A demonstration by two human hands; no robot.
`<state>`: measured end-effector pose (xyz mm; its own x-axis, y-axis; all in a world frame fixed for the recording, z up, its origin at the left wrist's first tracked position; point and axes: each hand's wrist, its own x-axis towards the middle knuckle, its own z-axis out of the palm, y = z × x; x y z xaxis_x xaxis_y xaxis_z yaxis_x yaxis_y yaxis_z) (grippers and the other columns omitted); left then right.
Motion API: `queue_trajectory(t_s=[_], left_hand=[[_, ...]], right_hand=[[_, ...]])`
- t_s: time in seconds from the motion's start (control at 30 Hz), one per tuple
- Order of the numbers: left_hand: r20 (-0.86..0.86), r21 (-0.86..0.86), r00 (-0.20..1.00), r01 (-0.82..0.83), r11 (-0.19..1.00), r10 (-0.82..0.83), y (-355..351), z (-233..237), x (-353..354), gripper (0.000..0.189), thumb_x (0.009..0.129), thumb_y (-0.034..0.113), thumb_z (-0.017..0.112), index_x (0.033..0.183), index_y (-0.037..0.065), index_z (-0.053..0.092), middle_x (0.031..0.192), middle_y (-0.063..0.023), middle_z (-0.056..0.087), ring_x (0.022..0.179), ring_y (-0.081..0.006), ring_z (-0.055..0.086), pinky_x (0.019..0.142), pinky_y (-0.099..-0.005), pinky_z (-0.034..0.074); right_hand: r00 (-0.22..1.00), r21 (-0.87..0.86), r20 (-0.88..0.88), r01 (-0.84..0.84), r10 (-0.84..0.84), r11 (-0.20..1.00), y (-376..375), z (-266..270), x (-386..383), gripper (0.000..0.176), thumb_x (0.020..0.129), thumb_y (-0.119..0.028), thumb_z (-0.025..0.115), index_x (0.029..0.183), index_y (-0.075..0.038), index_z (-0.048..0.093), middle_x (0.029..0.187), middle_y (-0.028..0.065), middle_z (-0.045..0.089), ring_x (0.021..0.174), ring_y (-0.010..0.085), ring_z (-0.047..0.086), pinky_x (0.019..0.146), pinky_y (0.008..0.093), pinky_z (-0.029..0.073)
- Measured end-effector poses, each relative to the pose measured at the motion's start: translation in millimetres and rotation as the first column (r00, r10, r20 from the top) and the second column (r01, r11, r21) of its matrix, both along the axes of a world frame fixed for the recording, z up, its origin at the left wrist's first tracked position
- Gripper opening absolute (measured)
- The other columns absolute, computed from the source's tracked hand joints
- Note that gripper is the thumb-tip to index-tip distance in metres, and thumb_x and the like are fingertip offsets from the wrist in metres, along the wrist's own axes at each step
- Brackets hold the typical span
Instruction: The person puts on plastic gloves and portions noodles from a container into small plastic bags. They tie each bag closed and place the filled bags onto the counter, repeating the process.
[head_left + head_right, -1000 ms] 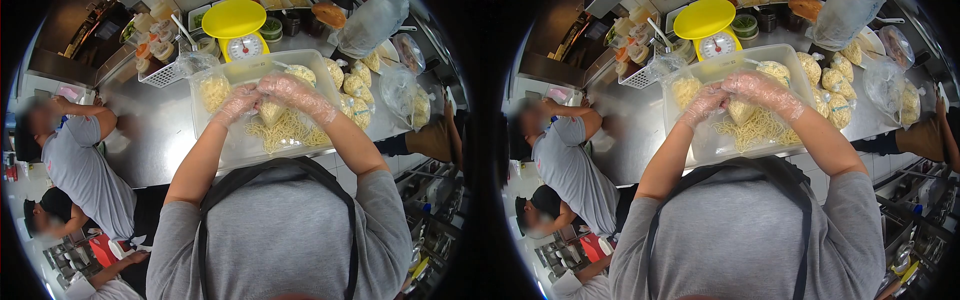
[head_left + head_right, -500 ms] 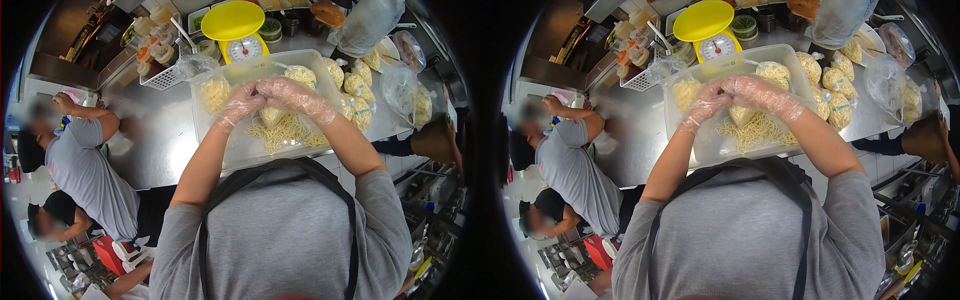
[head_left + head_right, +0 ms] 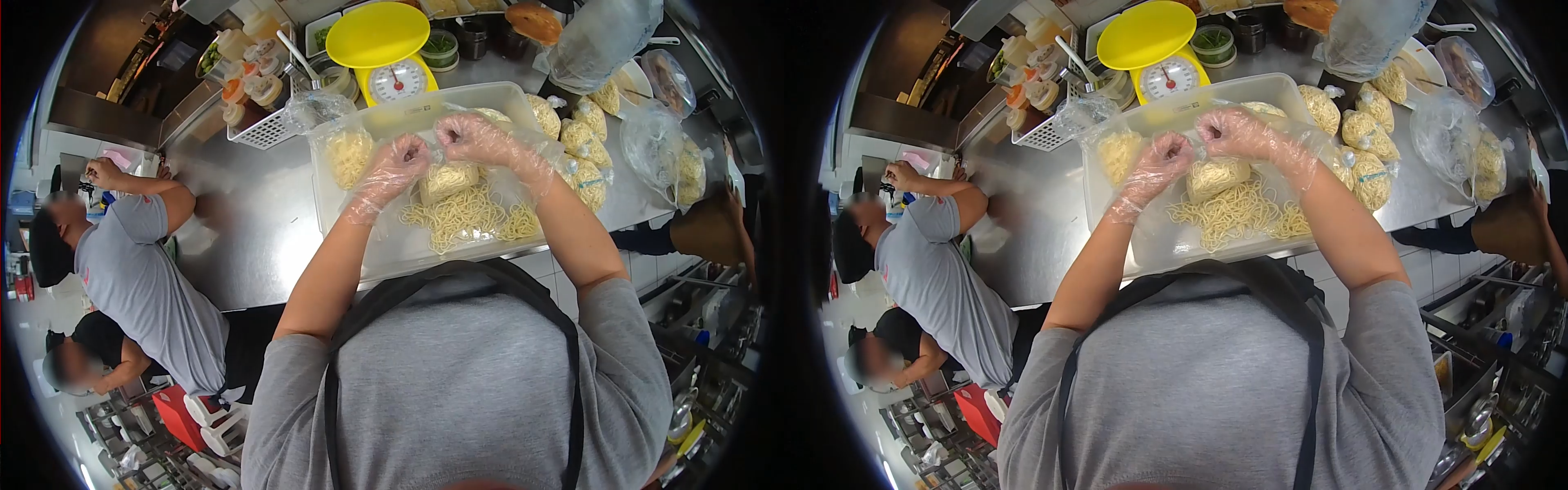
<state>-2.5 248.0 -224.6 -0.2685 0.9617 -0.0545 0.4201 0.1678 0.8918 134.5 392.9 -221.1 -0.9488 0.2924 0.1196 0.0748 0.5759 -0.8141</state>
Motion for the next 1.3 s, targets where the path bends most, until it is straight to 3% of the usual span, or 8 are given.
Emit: queue_trajectory(t_s=[0.07, 0.4, 0.7, 0.77, 1.1, 1.2, 1.27, 1.3], left_hand=[[-0.003, 0.118, 1.000, 0.023, 0.993, -0.023, 2.3, -8.1, -3.4, 0.016, 0.079, 0.015, 0.063, 0.086, 0.001, 0.058, 0.074, -0.0015, 0.057, 0.068, -0.0081, 0.050, 0.064, -0.0249, 0.044], [-0.117, 0.012, 0.986, -0.120, 0.993, 0.120, -0.5, 8.7, 12.2, 0.025, 0.078, 0.021, 0.065, 0.089, -0.001, 0.063, 0.082, -0.0092, 0.064, 0.073, -0.0132, 0.058, 0.067, -0.0278, 0.046], [0.143, -0.023, 0.984, -0.101, 0.995, 0.104, 4.0, -8.9, 6.1, 0.022, 0.080, 0.019, 0.063, 0.093, 0.001, 0.062, 0.080, -0.0001, 0.060, 0.073, -0.0062, 0.051, 0.068, -0.0216, 0.043], [0.274, -0.054, 0.961, -0.011, 0.998, 0.025, 3.9, -7.0, 0.4, 0.020, 0.081, 0.019, 0.062, 0.092, 0.002, 0.061, 0.081, 0.0005, 0.059, 0.074, -0.0059, 0.049, 0.068, -0.0211, 0.041], [0.085, -0.147, 0.996, 0.031, 0.989, -0.019, 3.0, -0.1, 0.2, 0.032, 0.082, 0.033, 0.057, 0.095, 0.005, 0.060, 0.084, -0.0014, 0.059, 0.076, -0.0094, 0.051, 0.072, -0.0252, 0.042], [0.104, -0.166, 0.995, 0.012, 0.986, 0.005, 5.3, -3.6, -1.8, 0.031, 0.082, 0.031, 0.057, 0.097, 0.004, 0.060, 0.085, -0.0024, 0.059, 0.078, -0.0106, 0.052, 0.073, -0.0257, 0.042], [0.175, -0.193, 0.984, -0.005, 0.981, 0.039, 9.4, -13.2, -3.4, 0.029, 0.081, 0.026, 0.057, 0.098, 0.002, 0.059, 0.086, -0.0025, 0.059, 0.078, -0.0102, 0.052, 0.073, -0.0248, 0.042], [0.175, -0.193, 0.984, -0.004, 0.981, 0.038, 11.5, -23.5, -6.7, 0.029, 0.081, 0.026, 0.057, 0.098, 0.002, 0.059, 0.086, -0.0025, 0.059, 0.078, -0.0102, 0.052, 0.073, -0.0248, 0.042]], right_hand=[[1.000, -0.010, -0.019, -0.004, 0.004, 1.000, 1.1, -3.2, -1.0, 0.015, 0.064, -0.006, 0.059, 0.067, -0.007, 0.044, 0.061, 0.0003, 0.044, 0.060, 0.0098, 0.039, 0.055, 0.0275, 0.037], [0.998, 0.015, -0.050, 0.050, -0.049, 0.999, -3.8, -9.3, -3.6, 0.017, 0.064, -0.007, 0.059, 0.067, -0.007, 0.043, 0.060, 0.0009, 0.042, 0.060, 0.0095, 0.037, 0.054, 0.0275, 0.036], [0.995, 0.037, -0.088, 0.047, -0.044, 0.998, -6.7, -12.2, -4.6, 0.016, 0.065, -0.007, 0.059, 0.067, -0.007, 0.043, 0.060, 0.0020, 0.042, 0.060, 0.0100, 0.038, 0.055, 0.0272, 0.037], [0.996, -0.018, -0.090, 0.004, -0.005, 1.000, -5.8, -10.6, -3.5, 0.015, 0.066, -0.006, 0.058, 0.066, -0.007, 0.043, 0.060, 0.0006, 0.042, 0.060, 0.0092, 0.038, 0.055, 0.0265, 0.036], [0.996, -0.106, -0.062, -0.068, 0.062, 0.992, -2.9, -12.2, -6.5, 0.014, 0.067, -0.006, 0.058, 0.066, -0.007, 0.044, 0.059, -0.0014, 0.043, 0.059, 0.0096, 0.039, 0.055, 0.0262, 0.036], [0.991, 0.075, -0.108, -0.067, 0.075, 0.995, -10.2, -3.3, -9.7, 0.013, 0.066, -0.005, 0.058, 0.067, -0.006, 0.045, 0.062, -0.0004, 0.045, 0.061, 0.0110, 0.041, 0.056, 0.0267, 0.037], [0.978, 0.370, -0.123, -0.112, 0.168, 0.922, -18.6, 5.4, -10.2, 0.013, 0.067, -0.006, 0.060, 0.072, -0.006, 0.048, 0.069, 0.0072, 0.051, 0.068, 0.0258, 0.051, 0.063, 0.0338, 0.042], [0.978, 0.370, -0.122, -0.111, 0.167, 0.922, -22.4, 6.4, -8.5, 0.013, 0.067, -0.006, 0.060, 0.072, -0.006, 0.048, 0.069, 0.0072, 0.051, 0.068, 0.0258, 0.051, 0.063, 0.0338, 0.042]])
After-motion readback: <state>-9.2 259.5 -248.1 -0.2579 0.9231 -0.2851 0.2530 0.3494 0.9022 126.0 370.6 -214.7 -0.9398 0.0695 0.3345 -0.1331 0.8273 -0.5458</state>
